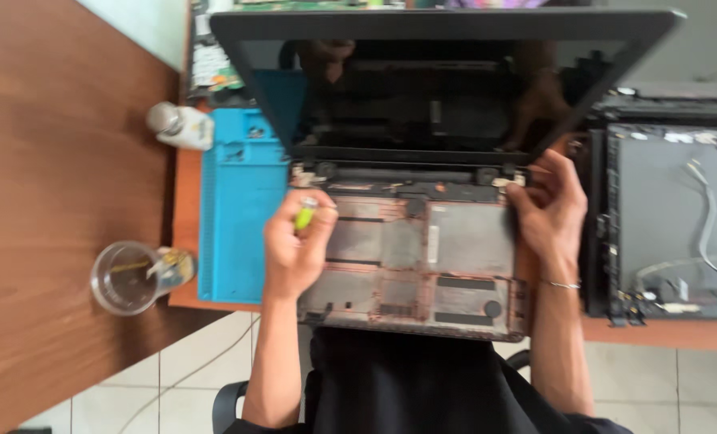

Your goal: The person detaches a circuit board from the laptop chassis by hand, removes a battery component, and then uses a screwdriver to loosen a component near the hinge of the opened screen.

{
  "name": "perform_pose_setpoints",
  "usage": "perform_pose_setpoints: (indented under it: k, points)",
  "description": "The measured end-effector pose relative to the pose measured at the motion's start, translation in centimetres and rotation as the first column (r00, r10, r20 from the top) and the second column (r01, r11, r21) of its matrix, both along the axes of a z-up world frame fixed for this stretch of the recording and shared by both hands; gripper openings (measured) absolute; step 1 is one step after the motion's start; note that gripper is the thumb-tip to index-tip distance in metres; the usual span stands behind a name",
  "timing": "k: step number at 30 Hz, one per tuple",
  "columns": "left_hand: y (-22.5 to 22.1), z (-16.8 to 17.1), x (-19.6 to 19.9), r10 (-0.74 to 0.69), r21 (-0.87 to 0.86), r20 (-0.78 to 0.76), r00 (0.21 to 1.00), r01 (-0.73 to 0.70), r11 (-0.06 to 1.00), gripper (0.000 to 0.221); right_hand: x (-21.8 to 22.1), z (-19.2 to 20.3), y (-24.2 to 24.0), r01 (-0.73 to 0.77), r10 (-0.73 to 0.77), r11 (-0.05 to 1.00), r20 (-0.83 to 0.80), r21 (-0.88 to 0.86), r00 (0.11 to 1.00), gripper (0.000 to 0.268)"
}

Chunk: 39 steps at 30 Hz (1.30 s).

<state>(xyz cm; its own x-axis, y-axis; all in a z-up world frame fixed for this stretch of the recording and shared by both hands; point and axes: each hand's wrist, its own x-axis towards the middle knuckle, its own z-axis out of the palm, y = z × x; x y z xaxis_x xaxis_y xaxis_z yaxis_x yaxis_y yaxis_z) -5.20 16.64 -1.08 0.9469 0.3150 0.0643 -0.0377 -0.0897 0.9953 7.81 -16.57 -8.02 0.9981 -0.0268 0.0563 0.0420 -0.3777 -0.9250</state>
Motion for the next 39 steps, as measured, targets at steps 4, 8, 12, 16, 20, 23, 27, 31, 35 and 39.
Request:
perform_pose_setpoints:
  k: [4, 8, 12, 16, 20, 23, 27, 31, 35, 39]
  points:
    - [4.8, -1.3, -1.3, 0.283, 0.012, -0.022, 0.959, -0.283, 0.959, 0.016, -0.2, 0.5, 0.2, 0.001, -0.001, 1.000, -0.005, -0.021, 1.000, 0.059]
    - [9.2, -4.0, 0.2, 0.388, -0.020, -0.020, 0.922, -0.388, 0.921, 0.019, -0.4, 0.5, 0.3, -0.031, 0.030, 0.998, 0.026, 0.053, 0.999, 0.060]
    - [11.6, -5.1, 3.0, 0.407, 0.124, -0.132, 0.904, -0.392, 0.912, 0.022, -0.6, 0.7, 0.3, -0.042, 0.041, 0.998, 0.026, 0.038, 0.999, 0.057]
    - [12.4, -4.6, 5.9, 0.386, 0.261, -0.160, 0.908, -0.338, 0.904, 0.019, -0.6, 0.6, 0.2, -0.043, 0.042, 0.999, 0.036, 0.028, 0.998, 0.056]
    - [12.6, -4.8, 8.6, 0.351, 0.358, -0.127, 0.928, -0.287, 0.888, 0.016, -0.5, 0.4, 0.2, -0.044, 0.043, 0.999, 0.036, 0.020, 0.998, 0.056]
    - [12.7, -5.3, 9.8, 0.342, 0.424, -0.131, 0.931, -0.259, 0.868, 0.017, -0.5, 0.2, 0.1, -0.038, 0.037, 0.999, 0.030, 0.036, 0.999, 0.057]
    - [12.9, -5.5, 9.8, 0.357, 0.395, -0.164, 0.920, -0.270, 0.878, 0.022, -0.5, 0.3, 0.1, -0.032, 0.031, 0.999, 0.025, 0.032, 0.999, 0.058]
    - [13.4, -4.5, 8.4, 0.255, 0.249, 0.000, 0.967, -0.247, 0.936, 0.027, -0.6, 0.4, 0.2, -0.032, 0.032, 0.999, 0.037, 0.001, 0.999, 0.058]
    - [11.7, -3.2, 6.4, 0.102, 0.212, 0.000, 0.995, -0.100, 0.972, 0.034, -0.3, 0.3, 0.2, -0.044, 0.044, 0.999, 0.051, 0.007, 0.998, 0.059]
    - [10.1, -4.0, 7.1, 0.097, 0.184, -0.002, 0.995, -0.095, 0.978, 0.036, -0.2, 0.3, 0.1, -0.057, 0.055, 0.998, 0.056, 0.023, 0.997, 0.060]
